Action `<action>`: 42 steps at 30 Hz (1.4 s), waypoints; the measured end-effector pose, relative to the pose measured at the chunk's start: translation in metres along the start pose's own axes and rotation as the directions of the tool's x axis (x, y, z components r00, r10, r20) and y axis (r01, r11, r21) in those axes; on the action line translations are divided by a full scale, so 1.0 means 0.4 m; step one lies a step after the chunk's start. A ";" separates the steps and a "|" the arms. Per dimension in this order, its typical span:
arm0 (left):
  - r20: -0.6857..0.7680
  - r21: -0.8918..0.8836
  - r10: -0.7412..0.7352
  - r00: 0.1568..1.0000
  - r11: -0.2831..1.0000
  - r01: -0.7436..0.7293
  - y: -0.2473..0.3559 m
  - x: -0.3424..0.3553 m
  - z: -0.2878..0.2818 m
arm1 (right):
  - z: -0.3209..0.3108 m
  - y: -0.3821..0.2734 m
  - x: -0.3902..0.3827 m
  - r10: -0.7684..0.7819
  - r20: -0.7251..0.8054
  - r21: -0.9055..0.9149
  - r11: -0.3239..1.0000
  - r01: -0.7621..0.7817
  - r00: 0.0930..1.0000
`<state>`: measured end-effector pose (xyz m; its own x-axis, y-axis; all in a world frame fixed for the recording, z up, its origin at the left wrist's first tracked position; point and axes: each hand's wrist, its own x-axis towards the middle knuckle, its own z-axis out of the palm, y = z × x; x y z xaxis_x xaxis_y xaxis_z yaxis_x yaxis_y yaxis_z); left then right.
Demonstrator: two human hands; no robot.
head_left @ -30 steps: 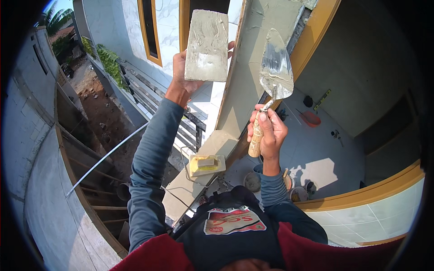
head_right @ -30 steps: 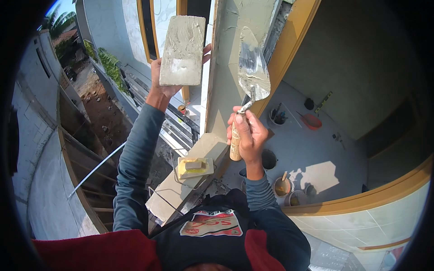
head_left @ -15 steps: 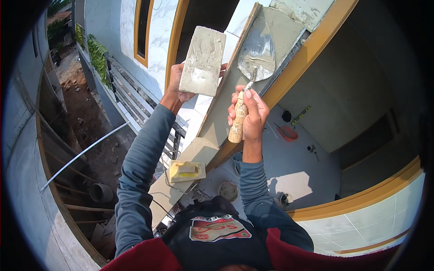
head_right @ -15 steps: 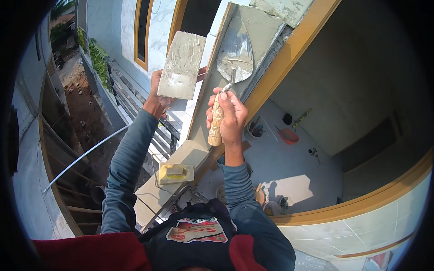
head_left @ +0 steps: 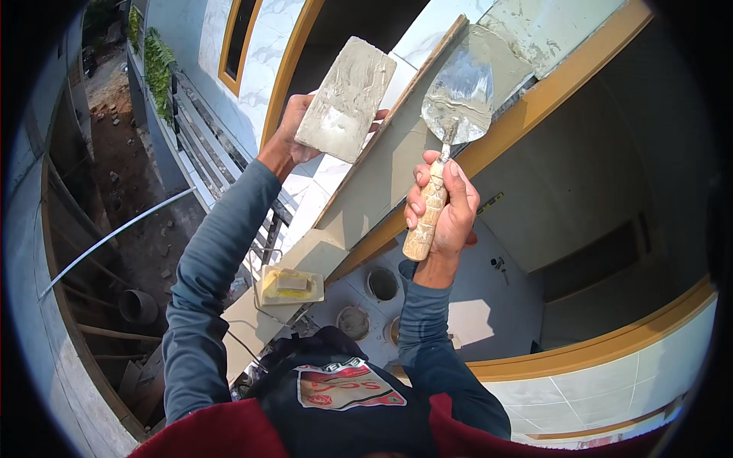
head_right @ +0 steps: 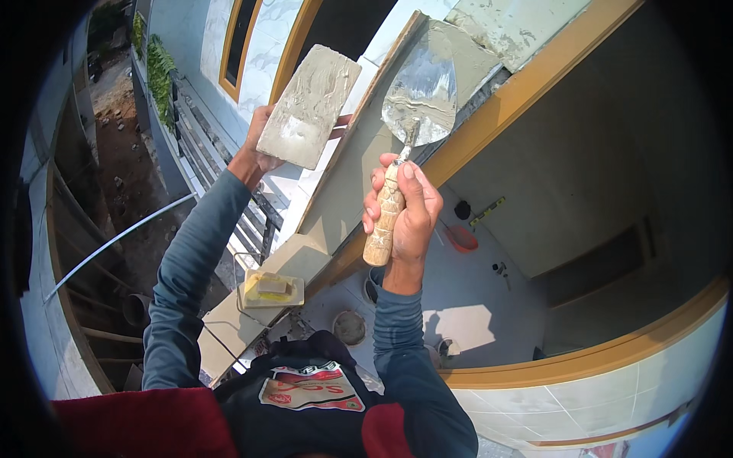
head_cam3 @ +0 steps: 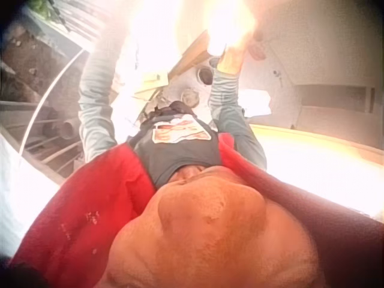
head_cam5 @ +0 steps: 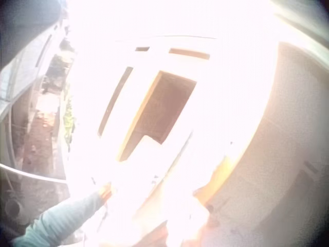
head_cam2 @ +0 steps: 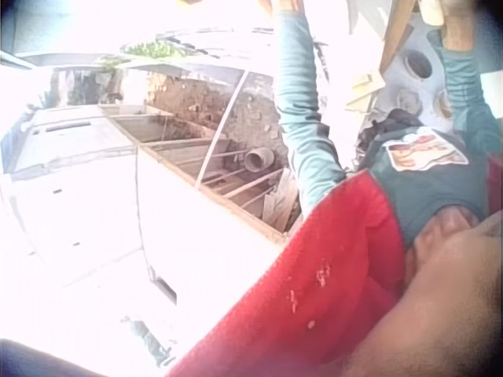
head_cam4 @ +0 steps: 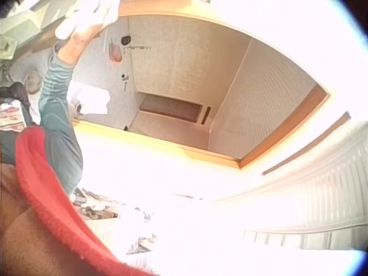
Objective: The person sands the edge of a window frame and then applies plaster using a trowel and a hawk.
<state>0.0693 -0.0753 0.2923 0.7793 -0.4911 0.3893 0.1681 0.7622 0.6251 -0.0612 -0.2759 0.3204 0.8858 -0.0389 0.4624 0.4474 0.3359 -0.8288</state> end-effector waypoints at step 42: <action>-0.153 0.097 -0.075 0.985 0.991 0.090 0.000 -0.290 -0.223 | 0.037 -0.392 -0.003 0.482 -0.248 -0.896 0.216 -0.389 0.840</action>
<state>0.0328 0.0191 0.1867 0.8475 -0.4767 0.2336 0.1784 0.6702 0.7204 -0.1341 -0.3146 0.4544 0.9905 -0.1043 -0.0892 -0.1372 -0.7550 -0.6412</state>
